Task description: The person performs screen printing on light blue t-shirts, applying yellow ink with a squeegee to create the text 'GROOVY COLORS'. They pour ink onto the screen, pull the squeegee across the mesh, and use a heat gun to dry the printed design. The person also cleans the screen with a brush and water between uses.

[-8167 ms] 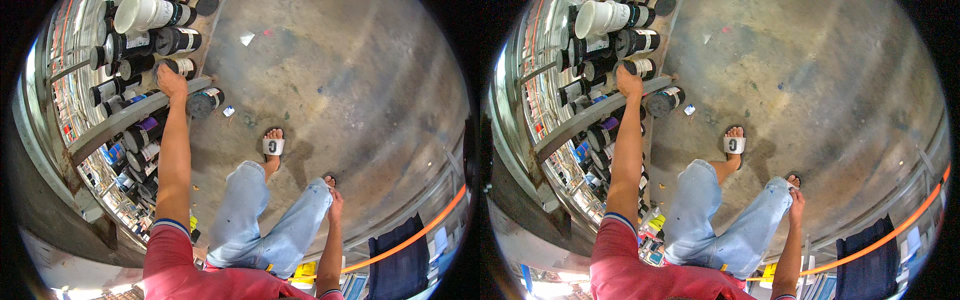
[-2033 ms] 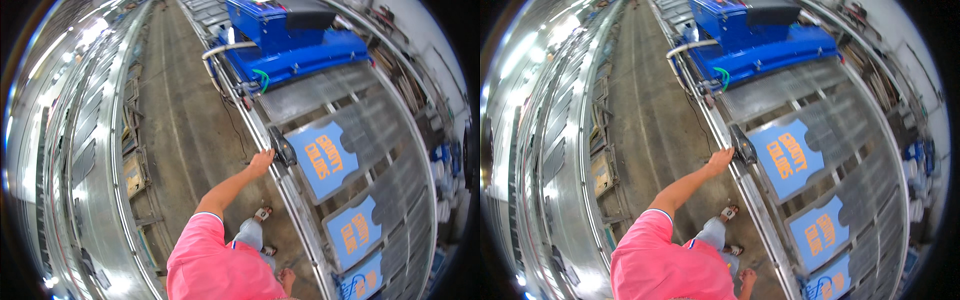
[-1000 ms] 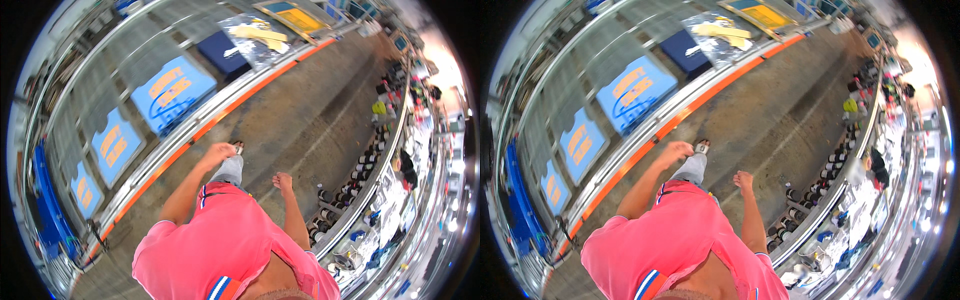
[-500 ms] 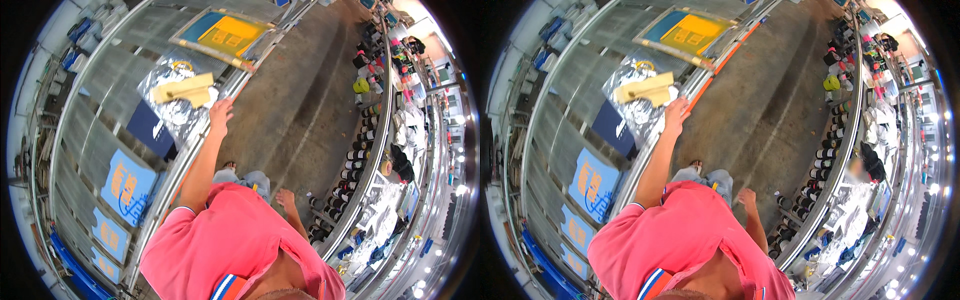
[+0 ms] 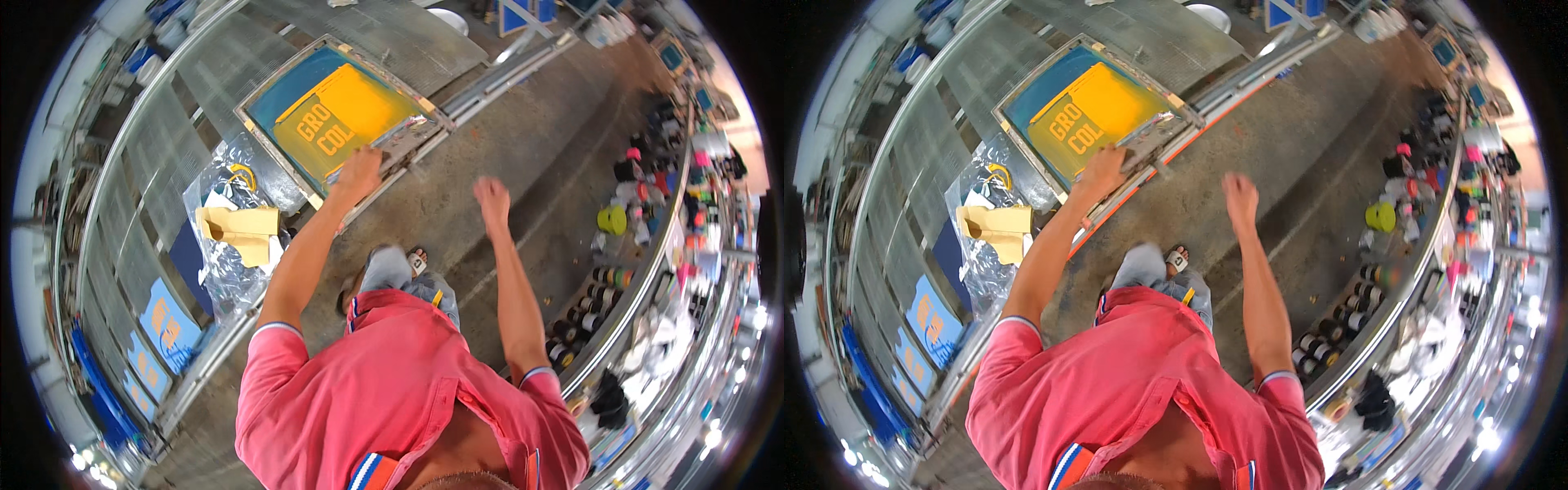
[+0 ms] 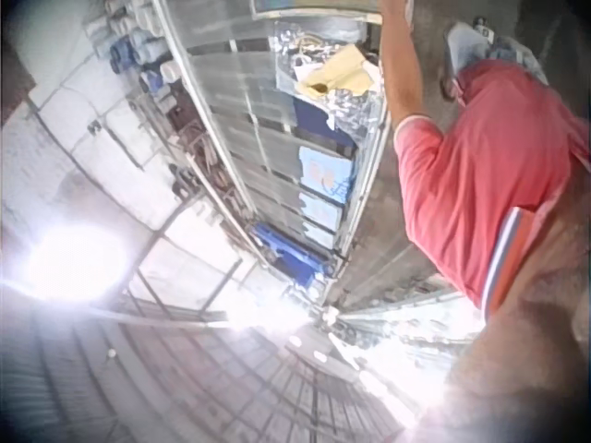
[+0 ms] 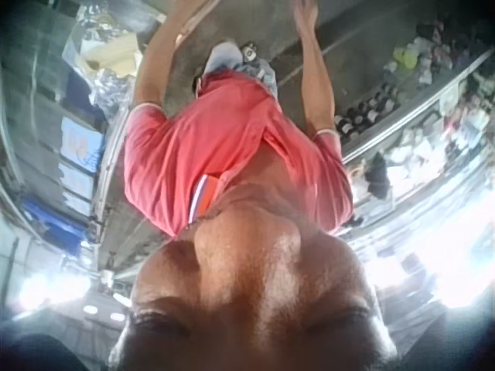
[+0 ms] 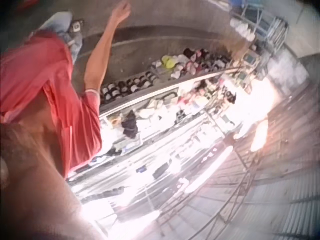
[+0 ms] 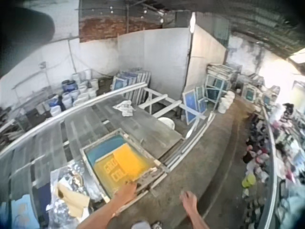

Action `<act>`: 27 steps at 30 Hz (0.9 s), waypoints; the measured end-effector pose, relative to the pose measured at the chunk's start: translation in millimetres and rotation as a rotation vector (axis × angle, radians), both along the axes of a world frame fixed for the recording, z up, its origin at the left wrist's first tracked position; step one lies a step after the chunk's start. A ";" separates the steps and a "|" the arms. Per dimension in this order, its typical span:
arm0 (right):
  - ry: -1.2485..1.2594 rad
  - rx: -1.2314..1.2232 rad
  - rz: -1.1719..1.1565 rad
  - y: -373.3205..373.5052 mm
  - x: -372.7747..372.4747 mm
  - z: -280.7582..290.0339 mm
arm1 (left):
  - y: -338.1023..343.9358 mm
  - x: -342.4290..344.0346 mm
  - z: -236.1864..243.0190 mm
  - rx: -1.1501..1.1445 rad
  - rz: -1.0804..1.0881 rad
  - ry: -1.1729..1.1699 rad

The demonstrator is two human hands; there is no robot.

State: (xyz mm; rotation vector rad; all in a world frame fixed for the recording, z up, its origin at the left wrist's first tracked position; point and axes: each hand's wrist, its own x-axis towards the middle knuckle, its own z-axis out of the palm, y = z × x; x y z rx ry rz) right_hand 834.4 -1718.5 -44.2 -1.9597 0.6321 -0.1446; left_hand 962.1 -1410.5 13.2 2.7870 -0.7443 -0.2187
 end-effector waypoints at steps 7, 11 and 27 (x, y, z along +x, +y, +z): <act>0.284 -0.011 0.766 27.9 294.5 6.1 | 12.4 41.0 46.9 -0.085 0.487 -0.072; 0.239 0.500 0.929 47.2 273.2 7.1 | -2.9 26.9 78.2 0.097 0.894 -0.147; -0.017 0.556 0.361 -654.5 387.5 179.4 | -603.6 283.4 221.9 -2.201 0.427 0.158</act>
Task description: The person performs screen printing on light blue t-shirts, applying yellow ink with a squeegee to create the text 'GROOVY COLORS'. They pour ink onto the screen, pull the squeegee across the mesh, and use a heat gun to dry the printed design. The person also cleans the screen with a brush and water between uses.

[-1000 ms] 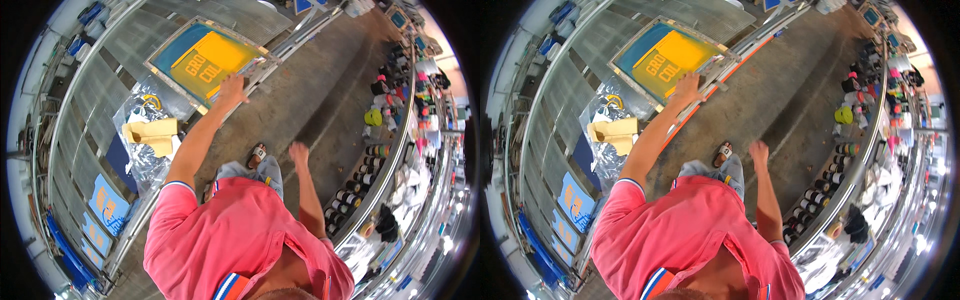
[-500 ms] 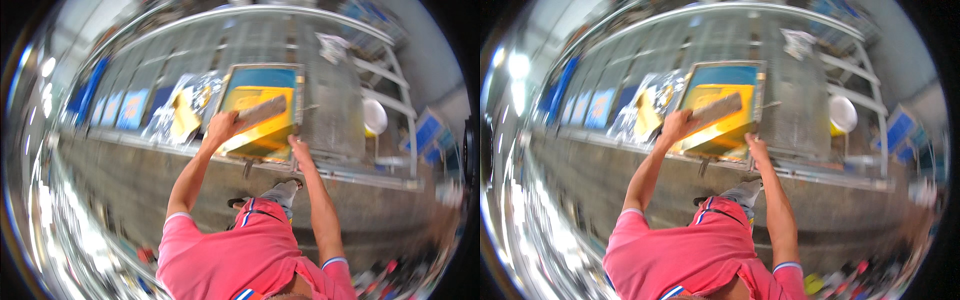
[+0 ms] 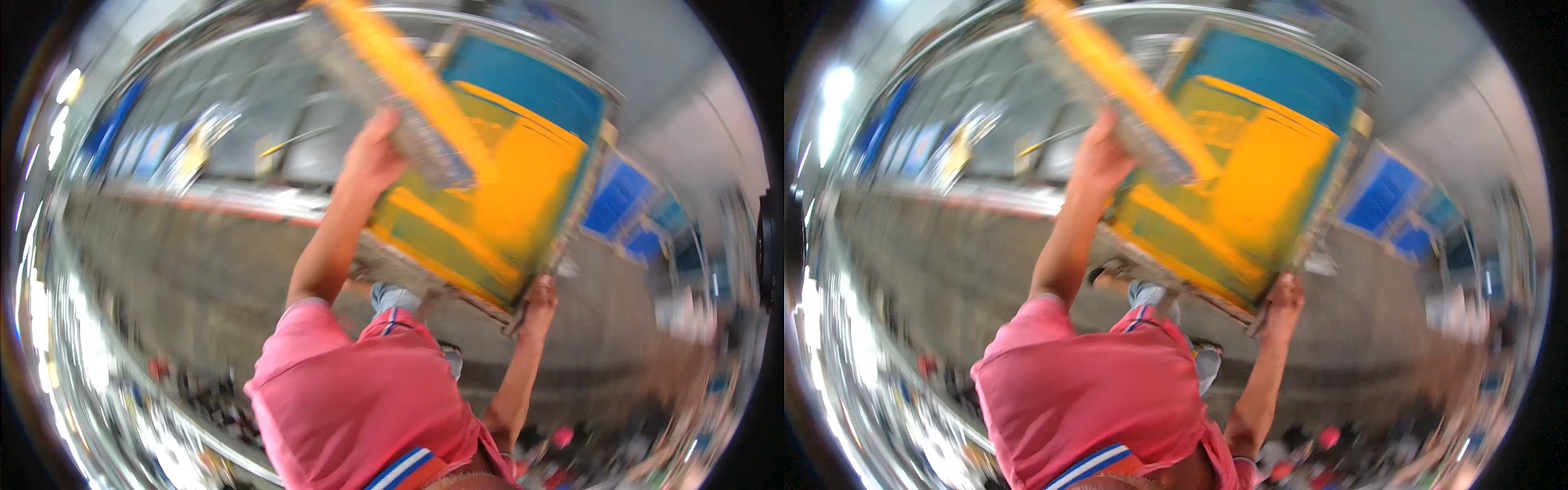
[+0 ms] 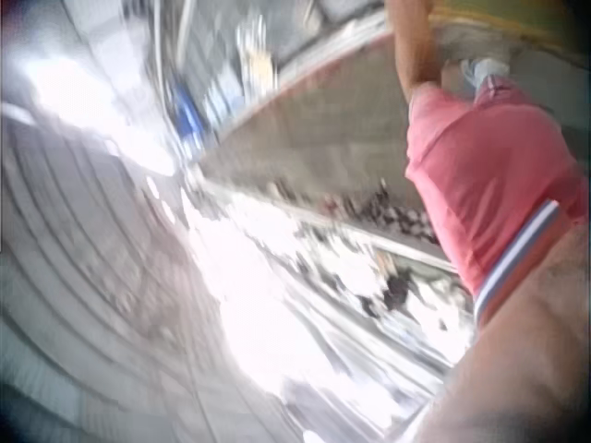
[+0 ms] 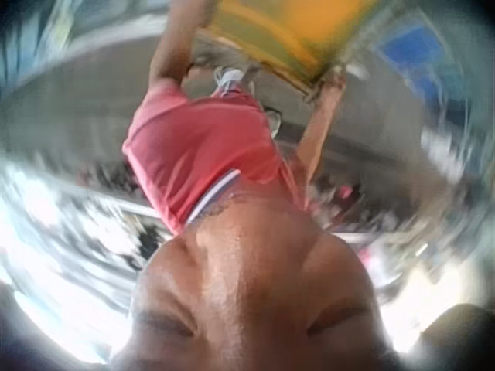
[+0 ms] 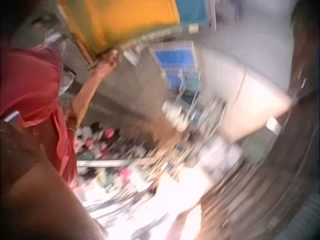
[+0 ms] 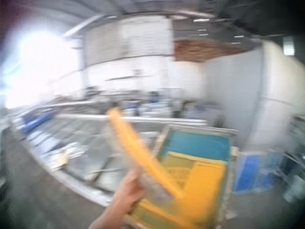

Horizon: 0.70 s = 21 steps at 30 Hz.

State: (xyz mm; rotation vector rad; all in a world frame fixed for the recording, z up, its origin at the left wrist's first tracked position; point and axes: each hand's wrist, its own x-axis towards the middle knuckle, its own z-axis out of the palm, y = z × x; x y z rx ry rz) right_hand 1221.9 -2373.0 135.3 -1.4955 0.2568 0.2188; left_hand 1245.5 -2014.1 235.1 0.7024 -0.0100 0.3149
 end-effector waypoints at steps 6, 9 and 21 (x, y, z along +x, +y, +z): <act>-0.175 -0.135 -0.285 -323.2 -41.4 66.9 | -261.9 86.0 -11.7 -0.273 -0.422 -0.184; -0.141 -0.264 -0.485 -486.6 -73.4 75.1 | -394.7 143.2 -23.7 -0.330 -0.667 -0.387; 0.416 -1.164 -0.788 -802.9 -66.2 -33.5 | -925.9 419.2 -91.6 0.665 -0.408 -0.040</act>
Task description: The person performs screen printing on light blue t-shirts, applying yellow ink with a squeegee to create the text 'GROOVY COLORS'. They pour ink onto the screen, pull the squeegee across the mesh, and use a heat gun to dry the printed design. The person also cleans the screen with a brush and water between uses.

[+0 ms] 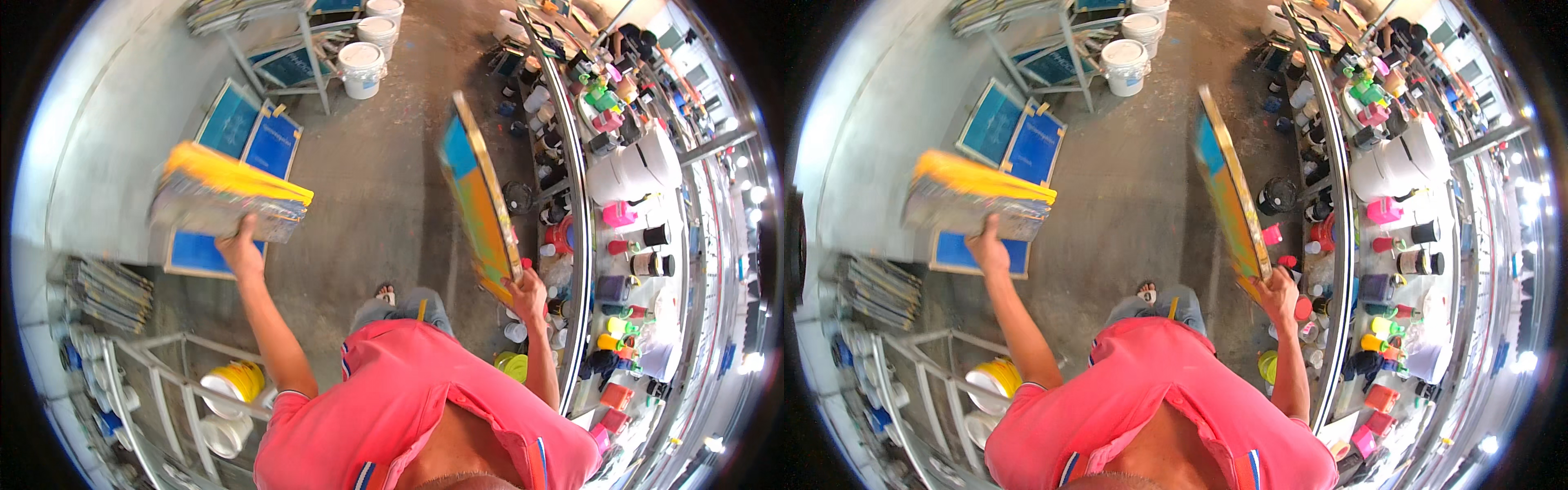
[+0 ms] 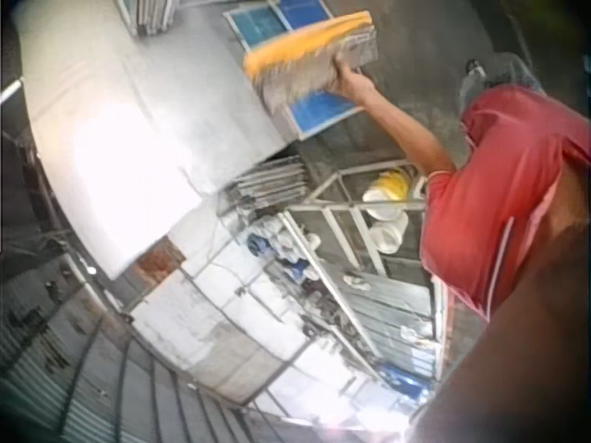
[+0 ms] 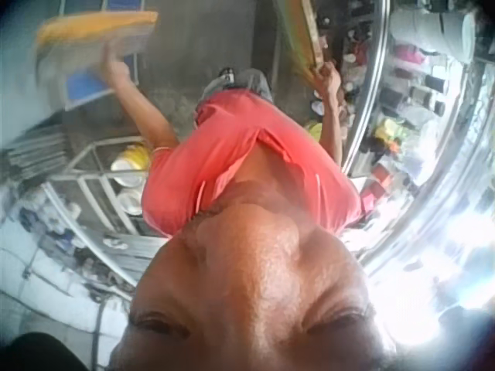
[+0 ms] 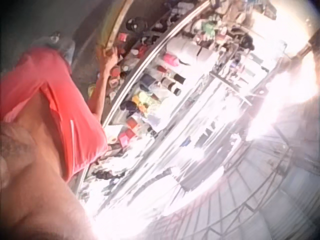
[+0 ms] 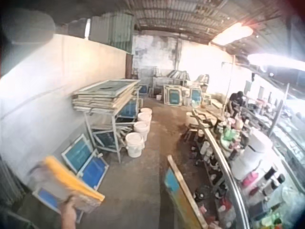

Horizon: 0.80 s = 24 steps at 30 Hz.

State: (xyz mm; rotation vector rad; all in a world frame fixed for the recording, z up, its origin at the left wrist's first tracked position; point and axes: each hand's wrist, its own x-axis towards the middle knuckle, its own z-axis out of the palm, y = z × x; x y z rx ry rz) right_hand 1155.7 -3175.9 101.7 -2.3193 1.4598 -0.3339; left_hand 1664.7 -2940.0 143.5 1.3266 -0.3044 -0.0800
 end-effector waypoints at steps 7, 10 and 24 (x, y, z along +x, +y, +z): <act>0.314 0.260 -0.346 -149.2 32.9 -112.3 | -264.1 163.7 -104.8 1.194 -0.146 -0.466; 0.498 0.568 -0.465 -234.7 66.5 -148.3 | -317.1 237.8 -216.7 1.479 -0.205 -0.455; 0.679 0.963 -0.468 -722.1 294.7 -205.3 | -582.0 354.2 -343.1 2.014 -0.358 0.205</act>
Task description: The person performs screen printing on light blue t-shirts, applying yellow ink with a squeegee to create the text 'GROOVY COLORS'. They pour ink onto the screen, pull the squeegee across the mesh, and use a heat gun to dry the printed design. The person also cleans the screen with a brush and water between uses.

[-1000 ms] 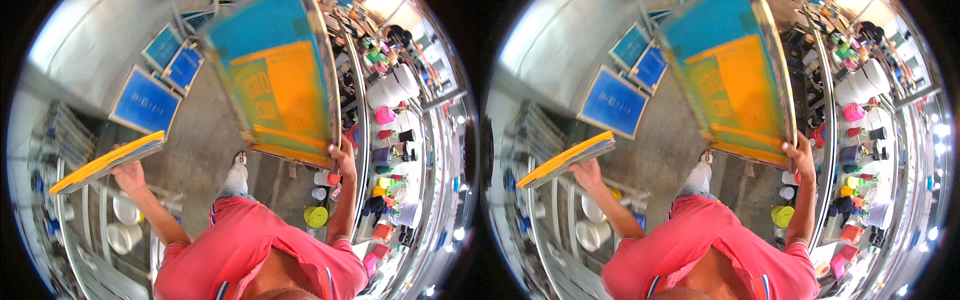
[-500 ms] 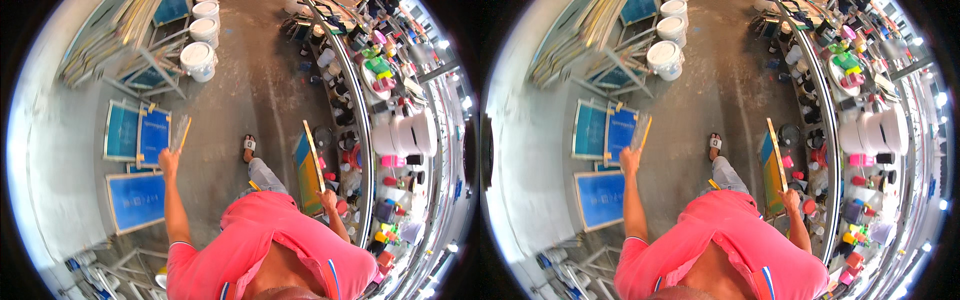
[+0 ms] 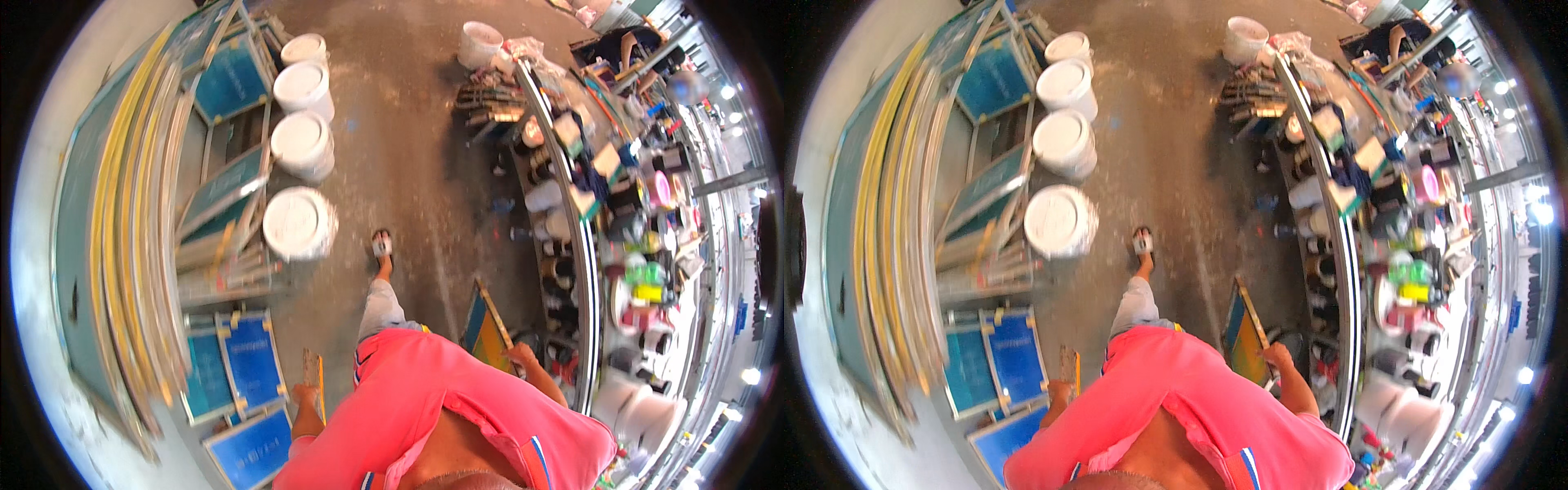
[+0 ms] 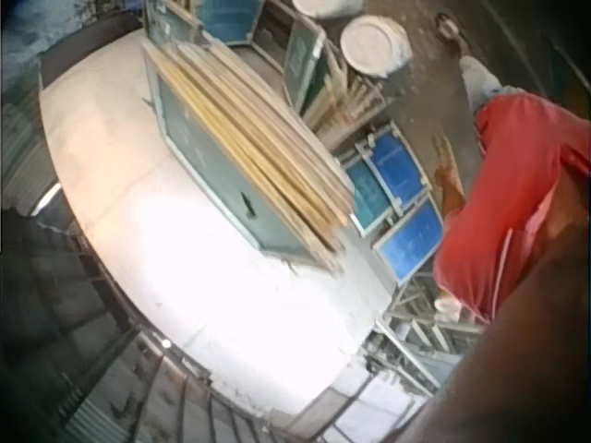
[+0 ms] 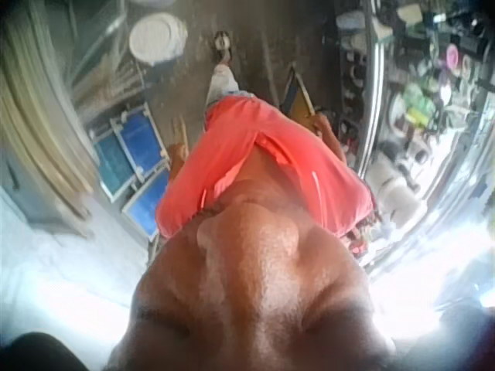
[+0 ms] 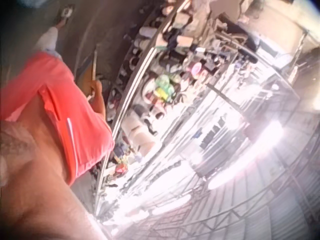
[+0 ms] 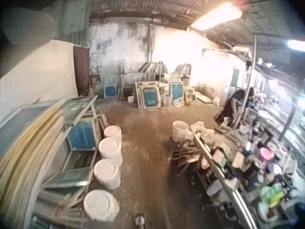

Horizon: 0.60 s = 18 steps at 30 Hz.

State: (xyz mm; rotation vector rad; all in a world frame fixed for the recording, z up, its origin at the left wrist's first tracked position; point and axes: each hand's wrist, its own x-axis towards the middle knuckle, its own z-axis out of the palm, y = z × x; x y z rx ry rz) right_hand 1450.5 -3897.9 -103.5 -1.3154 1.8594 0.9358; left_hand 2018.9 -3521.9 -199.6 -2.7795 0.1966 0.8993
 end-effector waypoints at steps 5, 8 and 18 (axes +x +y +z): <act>0.050 0.033 -0.116 -180.9 118.8 -6.0 | -277.5 125.5 -39.5 -0.090 -0.057 -0.049; 0.104 -0.019 -0.217 -285.7 196.9 20.3 | -516.5 215.3 26.2 -0.143 -0.130 0.049; 0.018 -0.128 -0.108 -716.7 398.9 -37.6 | -1053.0 433.6 80.1 -0.357 -0.246 0.045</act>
